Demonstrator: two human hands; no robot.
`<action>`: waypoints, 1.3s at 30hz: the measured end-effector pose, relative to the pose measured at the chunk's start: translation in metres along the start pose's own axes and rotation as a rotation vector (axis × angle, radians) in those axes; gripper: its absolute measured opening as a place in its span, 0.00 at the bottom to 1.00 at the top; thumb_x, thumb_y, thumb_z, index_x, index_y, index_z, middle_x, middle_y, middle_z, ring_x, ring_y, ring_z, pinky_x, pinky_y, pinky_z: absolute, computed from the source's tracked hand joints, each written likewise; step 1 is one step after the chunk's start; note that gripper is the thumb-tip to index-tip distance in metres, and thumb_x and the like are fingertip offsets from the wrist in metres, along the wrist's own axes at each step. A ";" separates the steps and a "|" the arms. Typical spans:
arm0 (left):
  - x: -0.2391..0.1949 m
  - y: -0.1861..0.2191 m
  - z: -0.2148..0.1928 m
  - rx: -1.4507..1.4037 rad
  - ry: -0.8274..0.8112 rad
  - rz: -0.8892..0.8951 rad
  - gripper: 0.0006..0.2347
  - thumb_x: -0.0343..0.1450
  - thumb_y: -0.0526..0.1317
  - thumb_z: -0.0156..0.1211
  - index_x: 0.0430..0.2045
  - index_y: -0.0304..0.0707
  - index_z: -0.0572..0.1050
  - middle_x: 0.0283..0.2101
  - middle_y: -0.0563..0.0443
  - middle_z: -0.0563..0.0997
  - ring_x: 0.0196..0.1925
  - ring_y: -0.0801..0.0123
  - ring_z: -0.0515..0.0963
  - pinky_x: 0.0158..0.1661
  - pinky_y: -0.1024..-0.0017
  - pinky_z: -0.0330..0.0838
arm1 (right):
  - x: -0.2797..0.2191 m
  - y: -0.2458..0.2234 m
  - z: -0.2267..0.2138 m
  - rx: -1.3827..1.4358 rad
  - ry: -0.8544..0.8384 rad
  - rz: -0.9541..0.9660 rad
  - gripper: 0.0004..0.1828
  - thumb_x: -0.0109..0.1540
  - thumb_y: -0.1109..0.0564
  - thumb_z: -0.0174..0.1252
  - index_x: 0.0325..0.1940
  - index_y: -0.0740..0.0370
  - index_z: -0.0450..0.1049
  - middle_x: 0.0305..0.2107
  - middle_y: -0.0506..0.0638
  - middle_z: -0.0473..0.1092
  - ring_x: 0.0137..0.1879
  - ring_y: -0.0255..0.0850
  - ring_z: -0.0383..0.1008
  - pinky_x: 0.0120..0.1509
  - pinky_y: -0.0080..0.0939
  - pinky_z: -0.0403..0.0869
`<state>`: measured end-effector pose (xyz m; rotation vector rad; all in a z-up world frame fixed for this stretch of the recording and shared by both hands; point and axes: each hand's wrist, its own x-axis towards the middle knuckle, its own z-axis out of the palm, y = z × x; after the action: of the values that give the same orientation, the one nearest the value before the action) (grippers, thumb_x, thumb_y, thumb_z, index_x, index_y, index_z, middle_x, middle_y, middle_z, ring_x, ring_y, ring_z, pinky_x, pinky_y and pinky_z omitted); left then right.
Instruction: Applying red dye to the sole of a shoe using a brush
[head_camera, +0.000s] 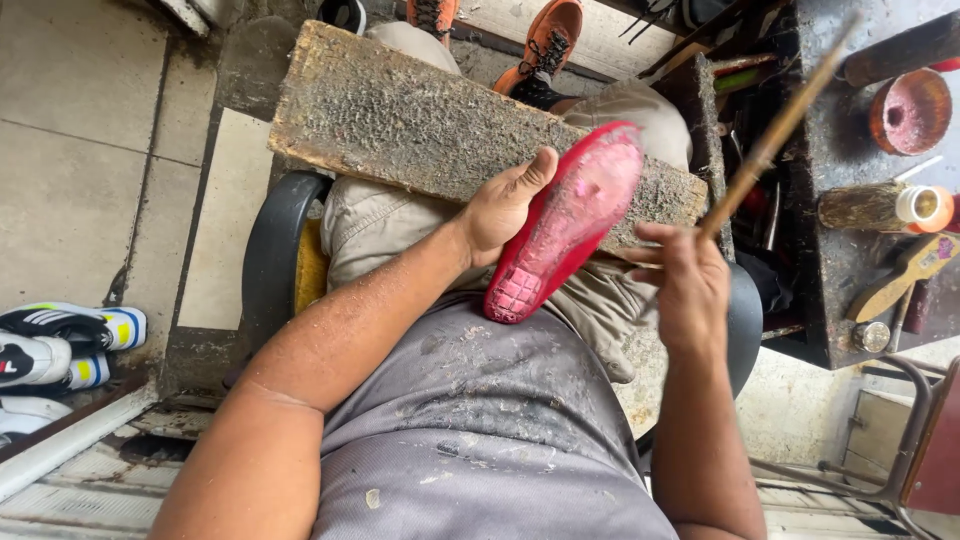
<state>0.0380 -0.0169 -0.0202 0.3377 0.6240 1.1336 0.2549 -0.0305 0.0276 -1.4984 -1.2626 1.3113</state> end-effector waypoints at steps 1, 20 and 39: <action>0.001 0.000 -0.004 0.003 -0.006 -0.006 0.24 0.73 0.63 0.54 0.49 0.43 0.76 0.37 0.40 0.83 0.36 0.61 0.86 0.37 0.65 0.85 | 0.004 0.012 -0.026 0.002 0.008 0.000 0.18 0.75 0.45 0.52 0.42 0.61 0.76 0.43 0.59 0.77 0.40 0.40 0.83 0.40 0.34 0.82; 0.013 0.002 0.029 0.172 0.341 -0.151 0.27 0.66 0.56 0.55 0.50 0.30 0.75 0.51 0.41 0.82 0.50 0.60 0.83 0.56 0.59 0.79 | 0.050 -0.058 -0.228 -0.139 0.522 -0.614 0.12 0.63 0.77 0.54 0.42 0.64 0.69 0.37 0.58 0.72 0.38 0.43 0.77 0.40 0.36 0.84; 0.017 0.001 0.025 0.108 0.368 -0.188 0.26 0.71 0.54 0.48 0.53 0.27 0.73 0.55 0.35 0.80 0.54 0.53 0.80 0.59 0.51 0.75 | 0.103 -0.049 -0.246 0.084 0.687 -0.340 0.12 0.56 0.70 0.62 0.36 0.57 0.69 0.25 0.56 0.75 0.29 0.44 0.82 0.29 0.37 0.83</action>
<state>0.0574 0.0005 -0.0043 0.1573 1.0224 0.9893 0.4857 0.0955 0.0953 -1.4177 -0.9322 0.5417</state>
